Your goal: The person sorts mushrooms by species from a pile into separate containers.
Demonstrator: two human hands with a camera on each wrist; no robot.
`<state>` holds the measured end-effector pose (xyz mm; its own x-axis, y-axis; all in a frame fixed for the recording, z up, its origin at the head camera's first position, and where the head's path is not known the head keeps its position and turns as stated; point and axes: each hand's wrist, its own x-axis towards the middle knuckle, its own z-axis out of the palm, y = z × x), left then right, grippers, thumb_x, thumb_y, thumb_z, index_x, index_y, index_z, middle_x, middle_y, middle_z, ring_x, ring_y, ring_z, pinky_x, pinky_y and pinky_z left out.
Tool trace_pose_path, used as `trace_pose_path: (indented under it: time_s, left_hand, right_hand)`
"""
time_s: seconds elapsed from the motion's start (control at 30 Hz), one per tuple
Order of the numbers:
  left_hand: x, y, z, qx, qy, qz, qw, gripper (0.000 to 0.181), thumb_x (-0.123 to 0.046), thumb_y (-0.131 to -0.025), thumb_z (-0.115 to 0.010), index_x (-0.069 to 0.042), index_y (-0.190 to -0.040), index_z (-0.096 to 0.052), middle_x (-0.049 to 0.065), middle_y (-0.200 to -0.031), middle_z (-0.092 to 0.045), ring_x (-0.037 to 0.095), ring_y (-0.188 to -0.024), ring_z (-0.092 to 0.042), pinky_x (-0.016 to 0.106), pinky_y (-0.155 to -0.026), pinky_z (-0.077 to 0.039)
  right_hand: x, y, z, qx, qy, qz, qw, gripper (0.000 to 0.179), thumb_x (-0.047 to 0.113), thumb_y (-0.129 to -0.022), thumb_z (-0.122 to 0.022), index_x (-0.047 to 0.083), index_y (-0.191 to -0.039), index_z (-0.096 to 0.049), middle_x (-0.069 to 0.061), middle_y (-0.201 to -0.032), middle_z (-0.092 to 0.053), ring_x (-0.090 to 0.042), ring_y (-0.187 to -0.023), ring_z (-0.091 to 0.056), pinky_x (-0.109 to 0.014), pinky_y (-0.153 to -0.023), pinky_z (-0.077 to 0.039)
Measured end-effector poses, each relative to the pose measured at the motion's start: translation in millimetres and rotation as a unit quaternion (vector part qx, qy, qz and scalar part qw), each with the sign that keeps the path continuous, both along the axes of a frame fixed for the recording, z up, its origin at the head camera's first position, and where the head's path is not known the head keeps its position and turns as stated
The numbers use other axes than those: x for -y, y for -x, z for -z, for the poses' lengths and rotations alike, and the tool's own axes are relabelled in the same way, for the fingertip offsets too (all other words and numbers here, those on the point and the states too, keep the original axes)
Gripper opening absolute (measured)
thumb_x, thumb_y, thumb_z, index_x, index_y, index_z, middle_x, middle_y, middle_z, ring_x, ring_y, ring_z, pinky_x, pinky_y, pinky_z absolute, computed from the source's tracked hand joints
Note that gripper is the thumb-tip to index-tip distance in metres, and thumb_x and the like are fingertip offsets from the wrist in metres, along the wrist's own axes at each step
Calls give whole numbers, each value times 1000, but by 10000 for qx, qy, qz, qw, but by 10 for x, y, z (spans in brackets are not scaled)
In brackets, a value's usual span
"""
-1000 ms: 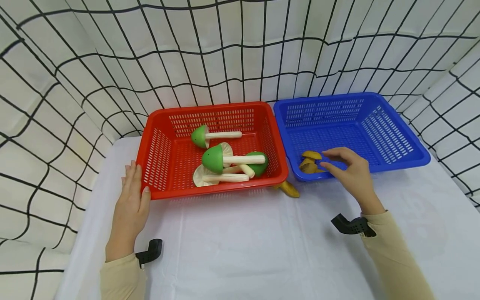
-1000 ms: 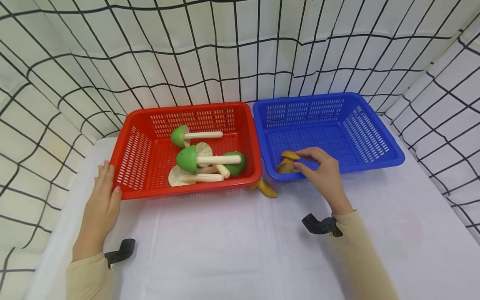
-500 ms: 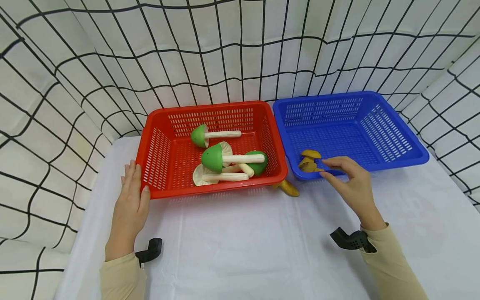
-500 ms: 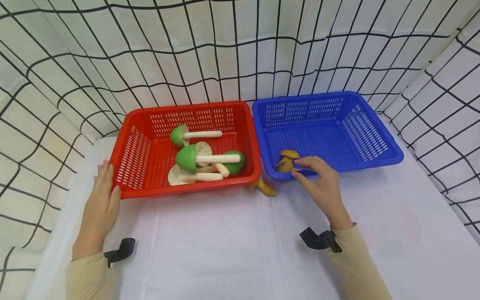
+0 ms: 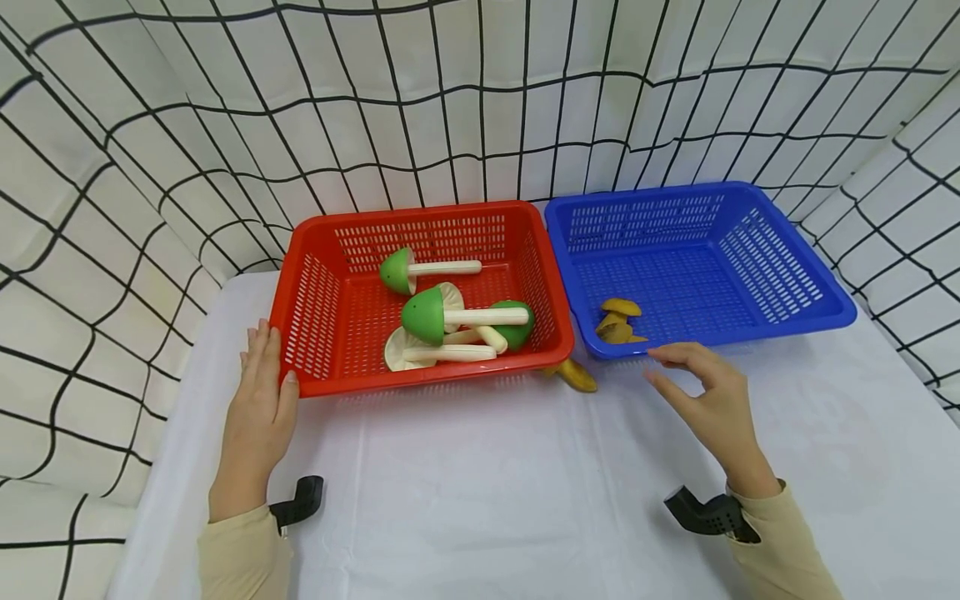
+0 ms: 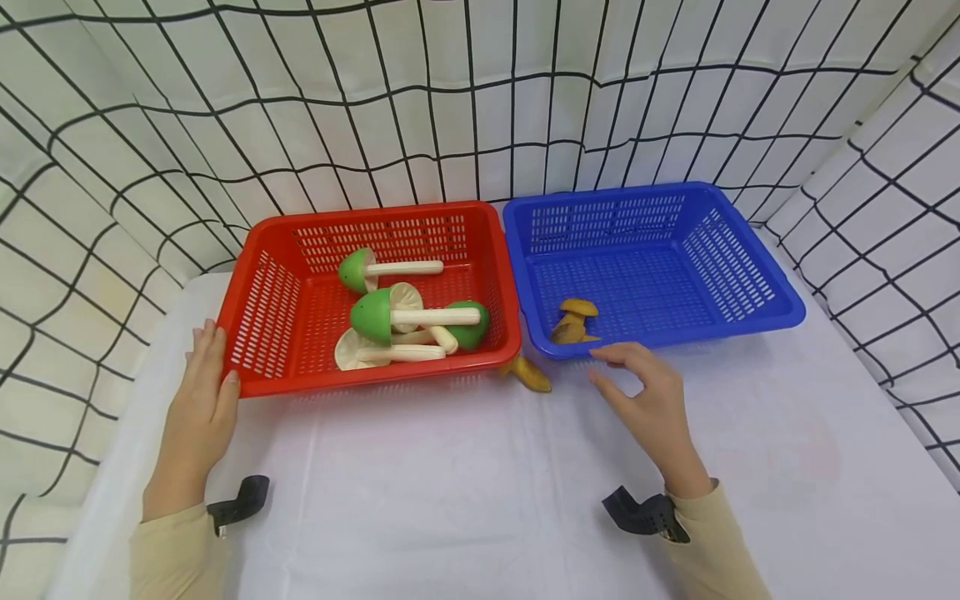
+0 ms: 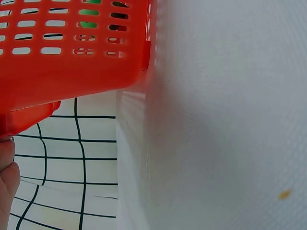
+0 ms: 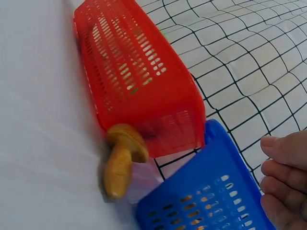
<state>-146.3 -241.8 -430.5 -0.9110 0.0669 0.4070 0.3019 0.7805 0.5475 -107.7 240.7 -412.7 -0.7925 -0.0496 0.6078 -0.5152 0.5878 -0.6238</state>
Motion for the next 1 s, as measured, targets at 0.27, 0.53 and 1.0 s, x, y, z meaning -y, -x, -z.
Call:
trace_pose_path:
  time_s: [0.27,0.53,1.0]
  left_hand:
    - [-3,-17,-8,22,26,-26,10000,55,-10,-95,-38,3,-147,-24,8,-157,-13,27,-143,-9,41,-114,-9]
    - [-7,-9,-24,7,38,87,10000,55,-8,-95,-38,5,-146,-23,11,-157,-14,29,-143,-9,38,-115,-6]
    - [3,-12,-32,81,105,-12,9999,56,-9,-95,-37,3,-148,-22,10,-157,-13,25,-144,-8,40,-114,-9]
  right_hand:
    - [100,-25,163,150,-217,-173,9995,38,-18,-62,-77,-3,-96,-70,-11,-91,-68,-7,-86,-60,-11,-80,-44]
    - [220,129,355,661,-1069,-125,9920,21,-2,-71,-78,-3,-90,-71,-9,-88,-69,-23,-76,-64,-29,-68,-52]
    - [388,250,508,1172,-1463,8,9823,29,2,-70,-79,-9,-94,-70,-20,-93,-69,-34,-84,-65,-45,-72,-52]
